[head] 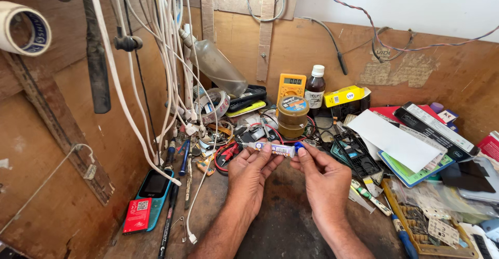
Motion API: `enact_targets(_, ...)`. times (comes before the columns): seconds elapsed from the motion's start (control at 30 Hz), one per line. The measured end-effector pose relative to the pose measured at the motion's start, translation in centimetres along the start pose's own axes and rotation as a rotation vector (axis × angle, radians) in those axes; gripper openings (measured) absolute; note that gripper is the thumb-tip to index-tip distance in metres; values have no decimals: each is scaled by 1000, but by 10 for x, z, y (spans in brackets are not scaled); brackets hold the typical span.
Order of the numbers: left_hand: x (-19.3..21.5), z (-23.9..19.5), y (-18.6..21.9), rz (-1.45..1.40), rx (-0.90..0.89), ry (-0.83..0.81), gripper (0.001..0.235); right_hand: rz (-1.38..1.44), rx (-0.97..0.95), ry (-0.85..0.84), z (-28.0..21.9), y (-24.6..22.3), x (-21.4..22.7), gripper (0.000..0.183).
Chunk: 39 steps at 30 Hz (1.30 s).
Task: The person handles a small circuit board, turning it over and inspecting it. They then use a syringe to apply a liquid substance to specific points on the board. The person places the board down and continues to handle the syringe.
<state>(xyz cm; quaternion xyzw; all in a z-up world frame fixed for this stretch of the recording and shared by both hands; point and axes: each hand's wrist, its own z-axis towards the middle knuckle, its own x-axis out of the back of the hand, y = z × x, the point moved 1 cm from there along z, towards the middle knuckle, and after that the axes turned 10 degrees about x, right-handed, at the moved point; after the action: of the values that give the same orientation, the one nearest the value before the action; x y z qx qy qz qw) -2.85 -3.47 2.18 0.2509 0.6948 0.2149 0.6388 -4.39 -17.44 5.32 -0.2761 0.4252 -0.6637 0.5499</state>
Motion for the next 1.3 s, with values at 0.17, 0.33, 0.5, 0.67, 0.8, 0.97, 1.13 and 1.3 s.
enact_targets(0.17,-1,0,-1,-12,-7,-6,28,-137,53,-1,-4,-5,-1,26)
enact_targets(0.33,-1,2,-2,-39,-14,-30,29,-138,39,13,-5,-6,-2,26)
enact_targets(0.5,-1,3,-1,-46,-1,-29,31,-197,178,25,-10,-13,-1,25)
enact_targets(0.67,-1,0,-1,-18,-2,-25,28,-264,328,-1,-16,-19,-3,24)
enact_targets(0.8,1,0,-1,-21,-3,-34,23,-373,464,-24,-18,-22,-4,21)
enact_targets(0.97,0,0,-3,-33,12,-35,22,-386,410,-52,-18,-20,-3,23)
enact_targets(1.13,-3,-3,-5,-54,12,-3,25,-487,466,-35,-21,-17,-8,24)
enact_targets(1.3,-5,-5,-4,-41,-38,5,25,-529,516,-77,-23,-11,-11,29)
